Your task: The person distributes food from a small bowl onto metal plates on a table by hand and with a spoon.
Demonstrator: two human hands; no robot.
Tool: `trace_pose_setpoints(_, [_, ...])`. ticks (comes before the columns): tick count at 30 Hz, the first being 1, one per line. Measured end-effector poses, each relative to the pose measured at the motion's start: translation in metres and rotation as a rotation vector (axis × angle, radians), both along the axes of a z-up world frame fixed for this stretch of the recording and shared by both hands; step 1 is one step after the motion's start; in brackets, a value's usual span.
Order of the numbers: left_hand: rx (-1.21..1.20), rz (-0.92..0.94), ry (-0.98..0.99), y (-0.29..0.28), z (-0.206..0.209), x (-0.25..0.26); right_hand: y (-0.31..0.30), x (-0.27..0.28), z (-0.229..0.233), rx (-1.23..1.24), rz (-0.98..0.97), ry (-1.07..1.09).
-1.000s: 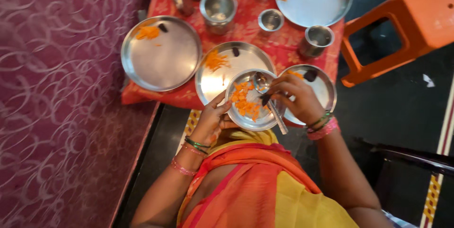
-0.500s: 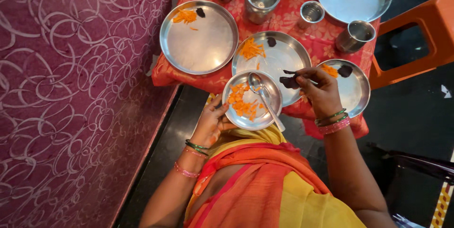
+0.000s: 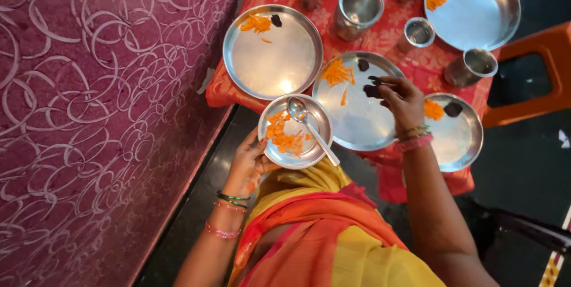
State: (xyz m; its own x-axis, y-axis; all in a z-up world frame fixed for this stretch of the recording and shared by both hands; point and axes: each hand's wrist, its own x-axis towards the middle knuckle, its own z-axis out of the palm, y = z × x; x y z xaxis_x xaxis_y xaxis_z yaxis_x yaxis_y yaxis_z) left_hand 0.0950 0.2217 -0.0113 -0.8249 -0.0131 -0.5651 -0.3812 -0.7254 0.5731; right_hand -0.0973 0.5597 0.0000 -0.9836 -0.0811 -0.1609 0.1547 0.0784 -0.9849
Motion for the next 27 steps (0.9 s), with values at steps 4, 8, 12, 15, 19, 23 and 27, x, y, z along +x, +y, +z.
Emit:
trace_pose_setpoints(4, [0.024,0.107,0.01,-0.016,-0.01,-0.004,-0.052,-0.068,-0.037,0.048,0.136,0.073])
trace_pose_setpoints(8, [-0.013,0.198,-0.027,-0.037,-0.001,-0.018,-0.125,-0.153,-0.111,-0.039,0.209,0.082])
trace_pose_setpoints(12, [-0.006,0.283,-0.043,-0.059,0.004,-0.036,-0.191,-0.219,-0.192,-0.084,0.202,0.024])
trace_pose_setpoints(15, [-0.085,0.321,-0.078,-0.07,0.006,-0.053,-0.231,-0.245,-0.228,-0.11,0.167,0.035])
trace_pose_setpoints(19, [-0.077,0.342,-0.058,-0.077,0.003,-0.077,-0.256,-0.261,-0.257,-0.126,0.097,-0.12])
trace_pose_setpoints(23, [-0.074,0.337,-0.109,-0.076,0.001,-0.094,-0.262,-0.253,-0.27,0.002,0.03,-0.06])
trace_pose_setpoints(27, [-0.09,0.301,-0.147,-0.077,0.004,-0.108,-0.257,-0.245,-0.244,0.198,0.12,0.115])
